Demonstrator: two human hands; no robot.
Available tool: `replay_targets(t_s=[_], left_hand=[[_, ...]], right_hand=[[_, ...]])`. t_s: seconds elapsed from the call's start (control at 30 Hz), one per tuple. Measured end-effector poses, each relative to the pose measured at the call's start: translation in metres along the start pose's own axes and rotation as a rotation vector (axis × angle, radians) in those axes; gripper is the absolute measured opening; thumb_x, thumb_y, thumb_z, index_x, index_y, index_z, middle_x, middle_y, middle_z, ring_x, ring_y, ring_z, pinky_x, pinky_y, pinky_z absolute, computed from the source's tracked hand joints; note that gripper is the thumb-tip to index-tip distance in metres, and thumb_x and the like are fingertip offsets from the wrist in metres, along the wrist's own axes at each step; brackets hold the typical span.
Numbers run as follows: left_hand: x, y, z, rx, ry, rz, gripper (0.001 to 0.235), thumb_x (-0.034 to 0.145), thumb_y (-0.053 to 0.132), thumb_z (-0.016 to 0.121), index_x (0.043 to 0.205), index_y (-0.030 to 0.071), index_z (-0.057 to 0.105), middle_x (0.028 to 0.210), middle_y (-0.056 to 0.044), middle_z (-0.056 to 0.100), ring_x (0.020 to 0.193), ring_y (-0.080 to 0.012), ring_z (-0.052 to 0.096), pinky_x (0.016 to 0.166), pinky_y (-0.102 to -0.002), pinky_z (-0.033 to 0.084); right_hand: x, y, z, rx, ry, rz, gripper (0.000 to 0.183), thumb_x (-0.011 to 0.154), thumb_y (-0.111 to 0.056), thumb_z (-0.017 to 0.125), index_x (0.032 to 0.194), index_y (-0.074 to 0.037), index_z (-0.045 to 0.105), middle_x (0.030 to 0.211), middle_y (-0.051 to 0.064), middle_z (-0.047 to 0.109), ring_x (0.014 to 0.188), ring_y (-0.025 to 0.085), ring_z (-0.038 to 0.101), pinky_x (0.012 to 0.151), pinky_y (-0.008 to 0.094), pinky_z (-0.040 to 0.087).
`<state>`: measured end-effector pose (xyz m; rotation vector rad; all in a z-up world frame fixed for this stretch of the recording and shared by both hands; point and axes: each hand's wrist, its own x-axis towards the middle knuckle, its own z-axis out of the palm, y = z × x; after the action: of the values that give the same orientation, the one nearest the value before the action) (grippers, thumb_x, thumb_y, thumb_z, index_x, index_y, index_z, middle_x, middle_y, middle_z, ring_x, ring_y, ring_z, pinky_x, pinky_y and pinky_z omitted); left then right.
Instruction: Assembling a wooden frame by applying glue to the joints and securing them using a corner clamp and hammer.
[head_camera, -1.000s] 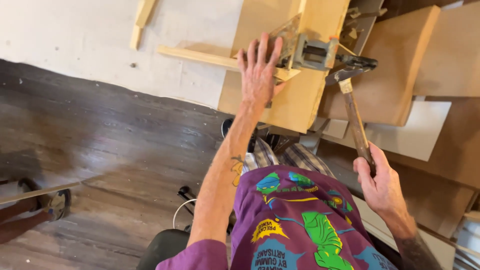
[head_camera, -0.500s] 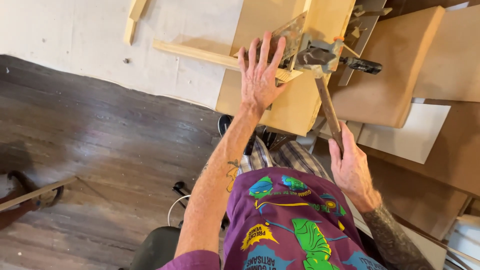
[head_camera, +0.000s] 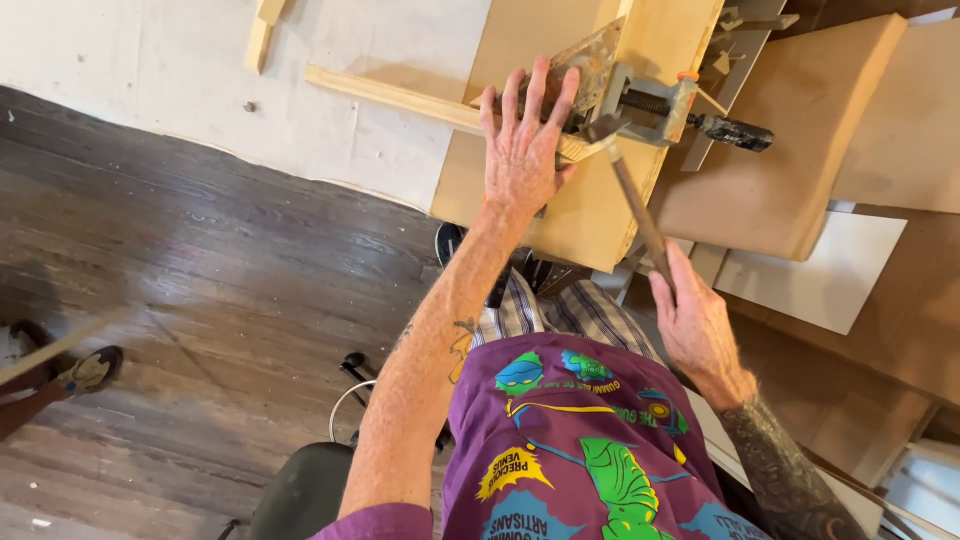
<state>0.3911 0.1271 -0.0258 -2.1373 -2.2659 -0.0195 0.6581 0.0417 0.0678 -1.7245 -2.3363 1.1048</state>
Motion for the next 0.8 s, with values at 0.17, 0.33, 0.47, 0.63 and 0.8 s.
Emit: replay_targets(t_s=[0.17,0.33,0.47,0.63,0.8], left_hand=[[-0.002,0.001,0.0,-0.012,-0.012,-0.014,0.14,0.073,0.091,0.099,0.166,0.03,0.016,0.171,-0.01,0.015,0.154,-0.0305,0.038,0.126,-0.061,0.03],[-0.002,0.003,0.001,-0.009,-0.021,-0.003,0.139,0.07,0.079,0.1,0.165,0.027,0.013,0.17,-0.013,0.016,0.154,-0.0323,0.035,0.126,-0.06,0.03],[-0.001,0.002,0.0,0.0,-0.052,-0.016,0.141,0.073,0.089,0.099,0.166,0.029,0.012,0.171,-0.012,0.013,0.155,-0.0315,0.036,0.126,-0.062,0.028],[-0.003,0.002,-0.007,0.015,-0.031,-0.008,0.141,0.07,0.086,0.099,0.165,0.028,0.012,0.17,-0.012,0.018,0.153,-0.0315,0.037,0.125,-0.059,0.029],[0.0,0.001,-0.011,0.019,-0.054,-0.008,0.139,0.072,0.088,0.099,0.165,0.027,0.015,0.169,-0.014,0.017,0.152,-0.0325,0.037,0.125,-0.06,0.029]], right_hand=[[-0.011,0.012,0.001,0.091,0.216,-0.111,0.046,0.11,-0.011,0.048,0.152,0.006,0.04,0.092,0.016,0.064,0.058,0.024,0.059,0.051,0.041,0.058],[-0.002,0.001,-0.002,-0.038,0.012,-0.044,0.047,0.108,-0.022,0.045,0.152,-0.005,0.042,0.115,0.025,0.069,0.075,0.039,0.067,0.071,0.054,0.058],[-0.013,0.011,0.001,0.075,0.205,-0.116,0.042,0.109,-0.01,0.049,0.148,0.002,0.043,0.092,0.016,0.062,0.06,0.028,0.055,0.055,0.041,0.051],[-0.003,0.001,-0.007,-0.012,0.018,-0.024,0.04,0.109,-0.021,0.043,0.145,-0.006,0.043,0.118,0.02,0.066,0.086,0.041,0.067,0.079,0.056,0.055],[-0.011,0.017,-0.008,0.024,0.344,-0.187,0.045,0.109,-0.005,0.055,0.152,0.002,0.045,0.102,0.018,0.066,0.076,0.034,0.059,0.075,0.046,0.052]])
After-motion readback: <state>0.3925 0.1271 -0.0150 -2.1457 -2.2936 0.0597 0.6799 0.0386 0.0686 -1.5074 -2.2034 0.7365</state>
